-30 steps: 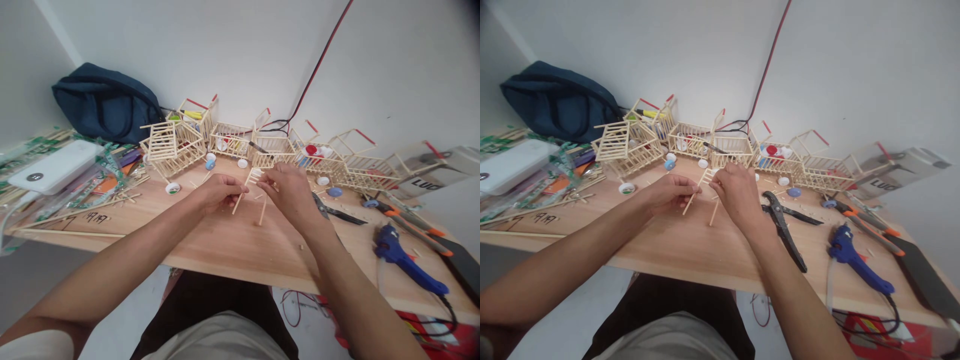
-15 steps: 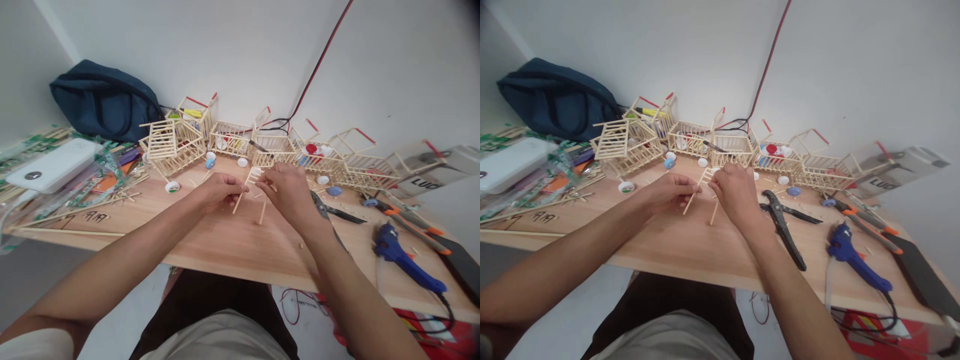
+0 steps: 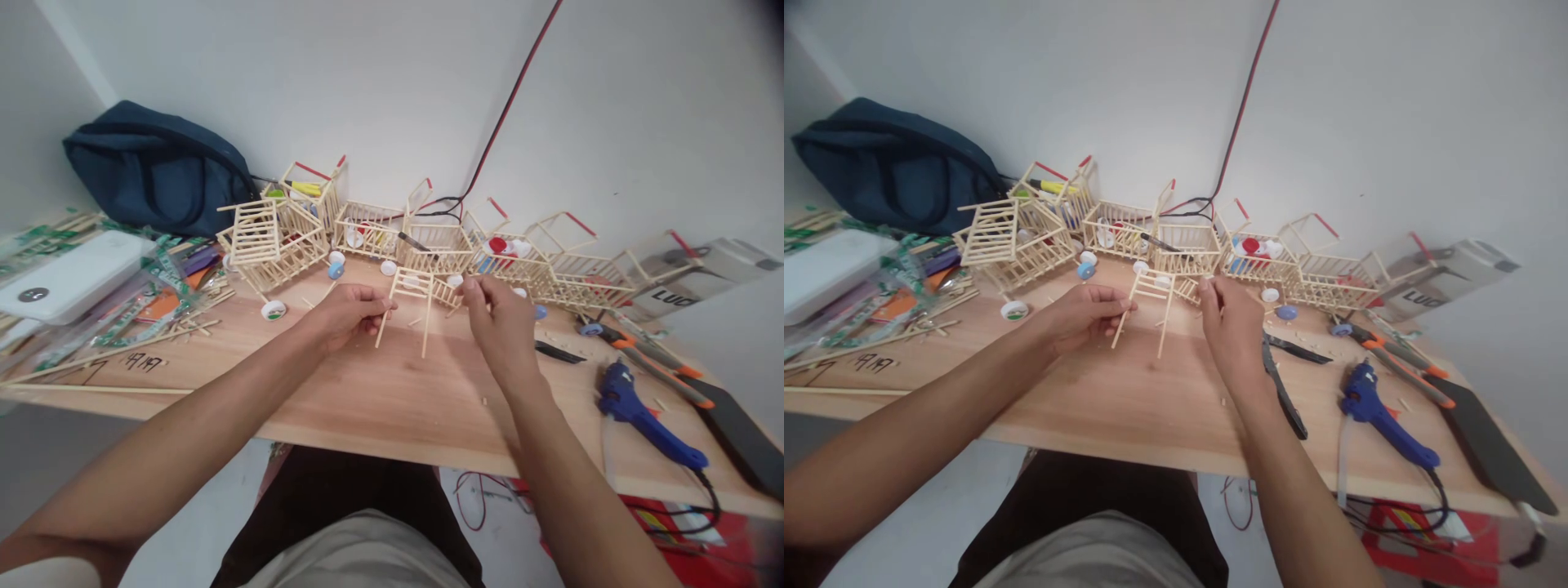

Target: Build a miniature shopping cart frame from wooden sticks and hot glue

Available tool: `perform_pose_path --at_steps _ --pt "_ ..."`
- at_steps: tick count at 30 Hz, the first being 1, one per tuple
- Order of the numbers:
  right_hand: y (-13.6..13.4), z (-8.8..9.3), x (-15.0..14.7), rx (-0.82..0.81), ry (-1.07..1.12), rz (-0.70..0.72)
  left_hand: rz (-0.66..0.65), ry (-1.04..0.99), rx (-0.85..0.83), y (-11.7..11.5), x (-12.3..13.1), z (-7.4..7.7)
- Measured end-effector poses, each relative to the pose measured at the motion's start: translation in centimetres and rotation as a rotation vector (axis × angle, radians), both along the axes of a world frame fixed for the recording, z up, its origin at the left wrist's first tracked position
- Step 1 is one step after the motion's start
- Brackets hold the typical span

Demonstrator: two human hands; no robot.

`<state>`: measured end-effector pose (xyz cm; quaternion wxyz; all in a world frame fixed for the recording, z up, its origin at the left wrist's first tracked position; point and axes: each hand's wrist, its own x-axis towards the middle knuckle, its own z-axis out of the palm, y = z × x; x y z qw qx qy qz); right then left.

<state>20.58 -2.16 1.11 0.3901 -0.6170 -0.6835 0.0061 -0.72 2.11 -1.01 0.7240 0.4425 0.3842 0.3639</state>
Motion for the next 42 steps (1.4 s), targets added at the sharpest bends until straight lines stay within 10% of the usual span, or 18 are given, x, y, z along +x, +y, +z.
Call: perform_pose_path --at_steps 7,42 --pt "-0.9 -3.0 -1.2 -0.450 0.535 0.222 0.004 0.008 0.058 -0.1 0.2 -0.1" --pt "-0.9 -3.5 -2.8 -0.443 0.711 0.293 0.054 0.062 0.182 -0.6 0.4 -0.3"
